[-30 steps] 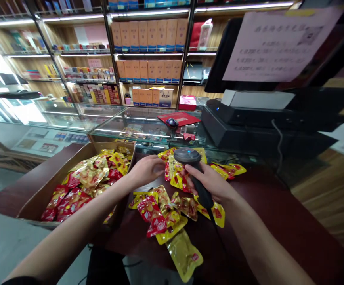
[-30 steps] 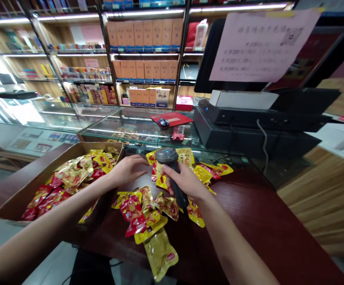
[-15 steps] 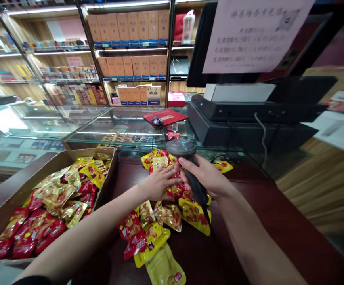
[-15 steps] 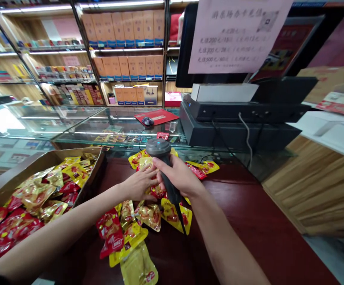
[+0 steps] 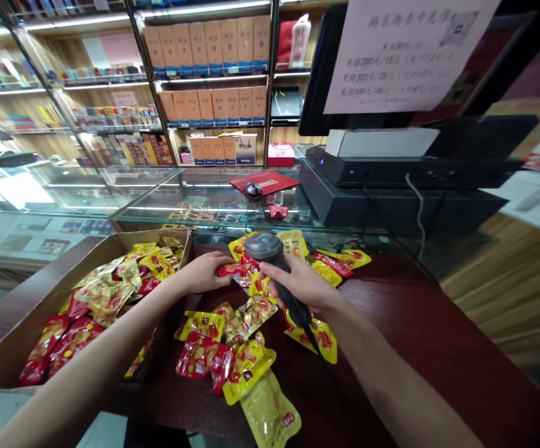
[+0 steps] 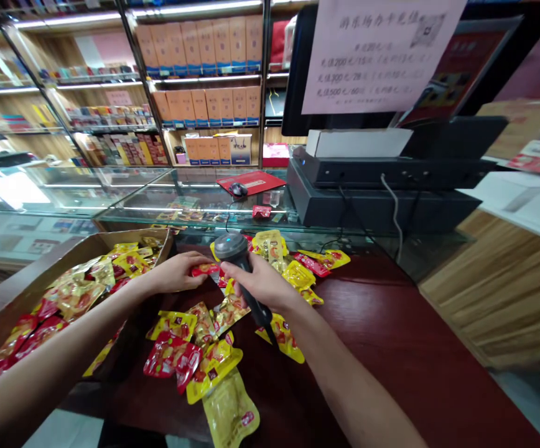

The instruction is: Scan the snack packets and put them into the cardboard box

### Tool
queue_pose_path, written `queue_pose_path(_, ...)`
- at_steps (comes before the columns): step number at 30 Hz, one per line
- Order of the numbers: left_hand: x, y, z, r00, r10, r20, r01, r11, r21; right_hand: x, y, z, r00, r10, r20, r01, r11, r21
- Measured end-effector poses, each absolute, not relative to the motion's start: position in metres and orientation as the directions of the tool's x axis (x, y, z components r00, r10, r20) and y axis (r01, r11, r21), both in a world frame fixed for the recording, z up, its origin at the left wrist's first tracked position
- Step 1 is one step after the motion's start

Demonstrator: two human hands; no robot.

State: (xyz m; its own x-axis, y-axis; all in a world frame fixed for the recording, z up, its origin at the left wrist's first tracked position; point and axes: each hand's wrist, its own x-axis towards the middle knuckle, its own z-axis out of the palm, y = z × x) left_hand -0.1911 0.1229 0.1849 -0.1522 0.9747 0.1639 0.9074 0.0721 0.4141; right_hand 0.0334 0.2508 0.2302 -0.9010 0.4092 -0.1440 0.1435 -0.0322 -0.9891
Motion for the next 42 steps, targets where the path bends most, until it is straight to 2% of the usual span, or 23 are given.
queue_pose_path(3, -0.196, 0.122, 0.188, -0.449, 0.877, 0.171, 0.686, 0.216, 0.695, 0.026, 0.241, 0.231, -0.913, 0.379, -0.151, 0.143, -0.049, -0.988)
queue_pose_path(6, -0.196, 0.121, 0.191, -0.645, 0.764, -0.006, 0.27, 0.236, 0.933, 0.023, 0.234, 0.239, -0.914, 0.383, -0.135, 0.125, -0.053, -0.991)
queue_pose_path(9, -0.193, 0.117, 0.198, -0.56, 0.806, -0.191, -0.081, 0.177, 0.981, 0.023, 0.23, 0.247, -0.918, 0.382, -0.106, 0.092, -0.055, -0.994)
queue_pose_path(11, -0.191, 0.112, 0.203, -0.469, 0.853, -0.229, -0.169, 0.168, 0.971, 0.024, 0.23, 0.248, -0.919, 0.383, -0.096, 0.077, -0.065, -0.995)
queue_pose_path(16, -0.19, 0.104, 0.204, -0.353, 0.904, -0.243, -0.188, 0.186, 0.965, 0.028, 0.232, 0.236, -0.906, 0.399, -0.139, 0.121, -0.07, -0.99)
queue_pose_path(26, -0.208, 0.107, 0.182, -0.379, 0.863, -0.335, -0.222, 0.267, 0.938, 0.029, 0.229, 0.225, -0.915, 0.36, -0.181, 0.171, -0.059, -0.984)
queue_pose_path(36, -0.206, 0.113, 0.184, -0.464, 0.824, -0.326, -0.308, 0.195, 0.931, 0.014, 0.222, 0.216, -0.94, 0.288, -0.184, 0.176, -0.055, -0.983)
queue_pose_path(42, -0.211, 0.115, 0.188, -0.586, 0.772, -0.245, -0.271, 0.098, 0.957, 0.013, 0.221, 0.212, -0.933, 0.289, -0.216, 0.205, -0.065, -0.976)
